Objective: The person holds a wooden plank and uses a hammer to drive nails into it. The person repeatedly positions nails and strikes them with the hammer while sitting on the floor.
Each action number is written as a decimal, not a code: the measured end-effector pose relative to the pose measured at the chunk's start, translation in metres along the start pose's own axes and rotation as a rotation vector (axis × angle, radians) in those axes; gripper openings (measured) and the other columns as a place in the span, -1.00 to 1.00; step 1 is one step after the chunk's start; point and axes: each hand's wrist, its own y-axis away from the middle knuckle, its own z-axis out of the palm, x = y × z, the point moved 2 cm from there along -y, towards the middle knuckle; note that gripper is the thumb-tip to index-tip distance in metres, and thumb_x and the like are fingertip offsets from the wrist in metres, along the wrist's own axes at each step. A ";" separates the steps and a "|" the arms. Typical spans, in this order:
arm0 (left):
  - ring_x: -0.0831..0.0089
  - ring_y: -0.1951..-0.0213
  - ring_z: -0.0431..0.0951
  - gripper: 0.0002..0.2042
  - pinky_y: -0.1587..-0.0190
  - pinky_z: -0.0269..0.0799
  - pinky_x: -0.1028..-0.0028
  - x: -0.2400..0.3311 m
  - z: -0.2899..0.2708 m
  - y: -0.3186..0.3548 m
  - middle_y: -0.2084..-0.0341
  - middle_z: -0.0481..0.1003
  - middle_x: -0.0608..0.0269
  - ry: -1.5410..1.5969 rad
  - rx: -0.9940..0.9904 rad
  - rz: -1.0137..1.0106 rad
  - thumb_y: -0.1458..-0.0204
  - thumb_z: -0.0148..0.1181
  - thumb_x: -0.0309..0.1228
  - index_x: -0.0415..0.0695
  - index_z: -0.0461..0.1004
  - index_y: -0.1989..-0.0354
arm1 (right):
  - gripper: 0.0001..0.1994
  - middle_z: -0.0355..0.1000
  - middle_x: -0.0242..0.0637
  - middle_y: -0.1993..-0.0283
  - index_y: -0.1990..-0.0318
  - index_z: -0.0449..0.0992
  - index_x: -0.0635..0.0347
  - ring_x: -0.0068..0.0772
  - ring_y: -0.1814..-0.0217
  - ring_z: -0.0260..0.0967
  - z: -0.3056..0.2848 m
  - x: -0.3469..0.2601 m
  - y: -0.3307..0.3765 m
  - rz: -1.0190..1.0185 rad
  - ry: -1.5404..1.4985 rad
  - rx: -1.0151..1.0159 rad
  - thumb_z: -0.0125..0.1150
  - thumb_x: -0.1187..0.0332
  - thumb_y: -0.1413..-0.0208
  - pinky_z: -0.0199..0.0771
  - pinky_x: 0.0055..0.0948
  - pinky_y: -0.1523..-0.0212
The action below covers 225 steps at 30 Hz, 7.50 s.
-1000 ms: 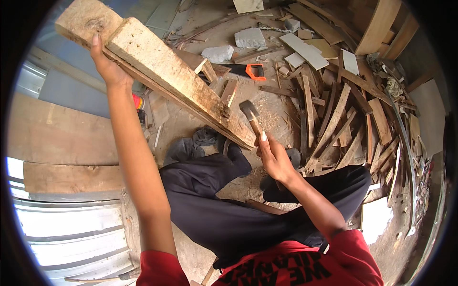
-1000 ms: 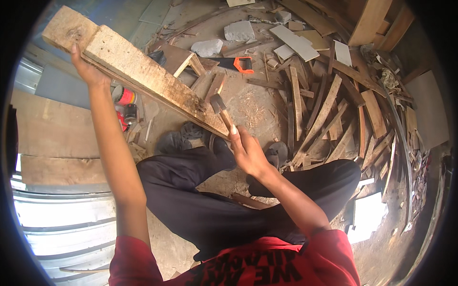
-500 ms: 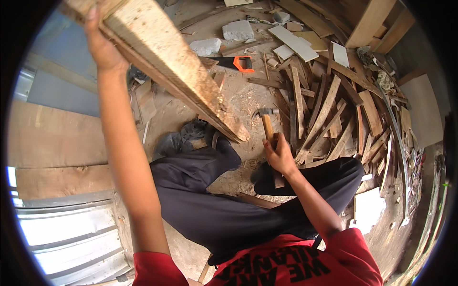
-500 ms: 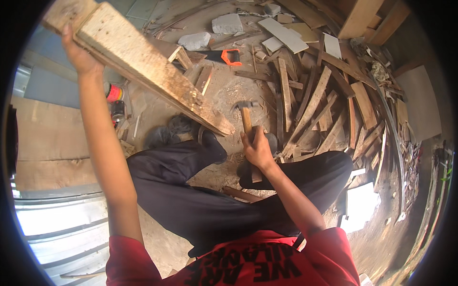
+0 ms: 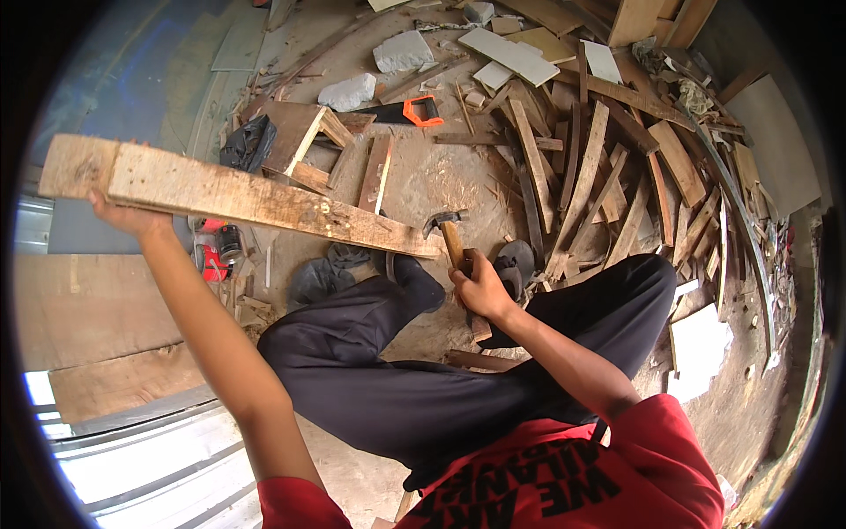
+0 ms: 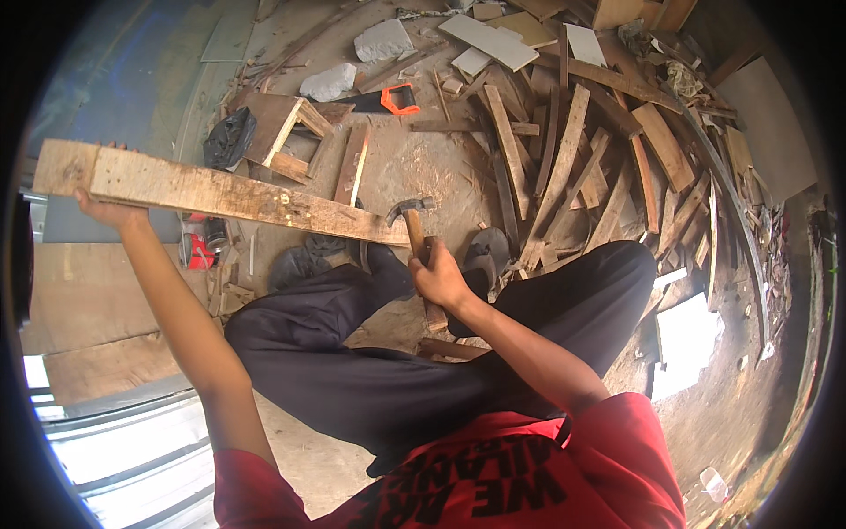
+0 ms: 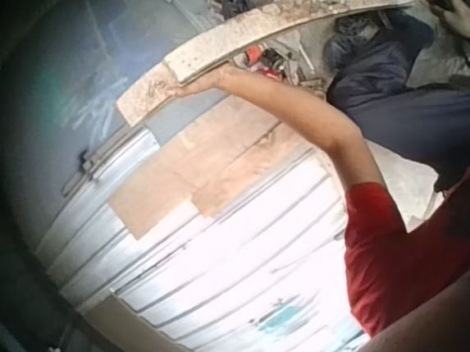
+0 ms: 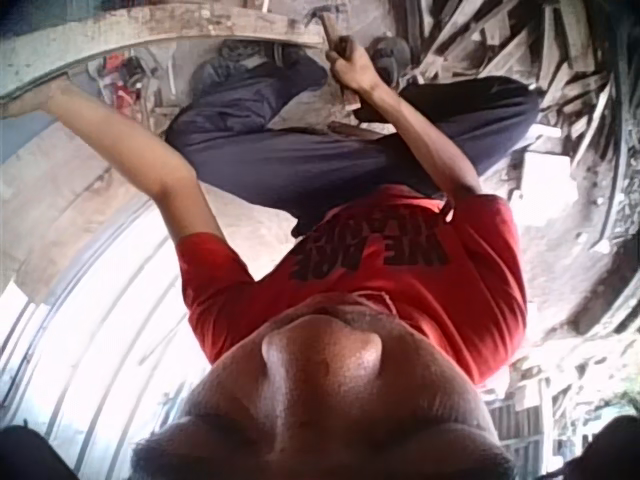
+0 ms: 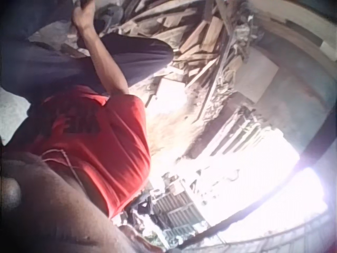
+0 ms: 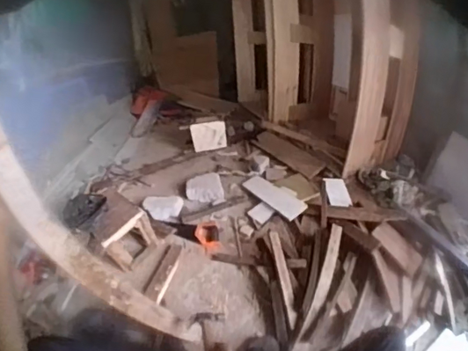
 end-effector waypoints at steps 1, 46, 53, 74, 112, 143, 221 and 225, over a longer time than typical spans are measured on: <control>-0.03 -0.11 0.49 -0.13 -0.17 0.45 -0.04 -0.003 -0.007 -0.003 -0.07 0.45 -0.14 0.023 -0.019 -0.007 -0.07 -0.15 0.29 -0.30 0.29 -0.28 | -0.46 0.51 0.03 0.32 -0.21 0.24 0.61 -0.29 0.39 0.55 0.000 0.007 -0.005 -0.038 0.028 0.025 0.19 0.34 -0.22 0.54 -0.29 0.35; 0.04 -0.13 0.52 -0.30 -0.13 0.50 0.03 0.036 0.069 0.050 -0.09 0.46 -0.11 -0.135 0.132 0.056 -0.15 -0.20 0.13 -0.22 0.33 -0.25 | -0.60 0.45 0.20 0.33 -0.17 0.24 0.63 0.10 0.44 0.49 0.030 -0.082 -0.003 -0.530 0.462 0.018 0.07 0.51 -0.26 0.47 -0.04 0.39; 0.13 -0.12 0.50 -0.30 -0.13 0.47 0.15 0.029 0.088 0.031 -0.08 0.44 -0.05 -0.006 -0.032 0.080 -0.11 -0.01 0.11 -0.24 0.29 -0.25 | -0.66 0.45 -0.24 0.50 -0.08 0.37 0.48 -0.49 0.63 0.41 -0.002 -0.069 -0.004 -0.150 -0.013 -0.038 0.13 0.33 -0.34 0.36 -0.38 0.62; 0.11 -0.19 0.45 -0.30 -0.23 0.37 0.17 0.046 0.092 0.039 -0.15 0.41 -0.08 -0.121 0.027 0.056 -0.16 -0.06 0.12 -0.27 0.28 -0.27 | -0.63 0.36 -0.37 0.37 -0.28 0.24 0.23 -0.55 0.64 0.23 0.000 -0.078 -0.012 -0.154 -0.259 0.212 0.05 0.41 -0.39 0.29 -0.40 0.67; 0.10 -0.13 0.51 -0.31 -0.15 0.47 0.17 0.023 0.073 0.027 -0.09 0.45 -0.11 0.020 -0.086 0.030 -0.17 -0.10 0.09 -0.31 0.30 -0.23 | -0.39 0.45 0.03 0.17 -0.45 0.01 0.41 -0.26 0.30 0.47 0.025 -0.041 -0.024 -0.531 0.202 0.200 0.07 0.44 -0.33 0.53 -0.25 0.36; 0.02 -0.24 0.44 -0.02 -0.32 0.29 -0.15 -0.079 -0.005 0.152 -0.23 0.39 -0.04 0.165 0.454 -0.088 -0.11 -0.52 0.50 -0.09 0.22 -0.41 | -0.74 0.35 -0.37 0.49 0.12 0.33 0.29 -0.52 0.64 0.31 -0.038 0.040 -0.048 -0.024 -0.284 0.351 0.09 0.22 -0.41 0.35 -0.40 0.64; 0.20 0.13 0.69 -0.05 0.00 0.56 0.27 -0.387 -0.041 0.360 0.19 0.67 0.07 -1.307 -0.759 -0.185 0.30 0.24 0.54 -0.21 0.60 0.09 | -0.80 0.26 0.20 0.63 0.33 0.29 0.37 0.36 0.60 0.32 0.039 0.069 -0.130 -0.543 0.993 0.033 0.07 0.44 -0.35 0.26 0.04 0.65; 0.22 0.19 0.69 -0.08 0.06 0.57 0.32 -0.386 -0.037 0.356 0.25 0.67 0.09 -1.327 -0.751 -0.129 0.30 0.25 0.53 -0.21 0.60 0.15 | -0.73 0.22 -0.01 0.71 0.30 0.33 0.36 -0.09 0.73 0.30 0.034 0.034 -0.155 -0.402 0.775 0.093 -0.03 0.33 -0.44 0.21 -0.14 0.69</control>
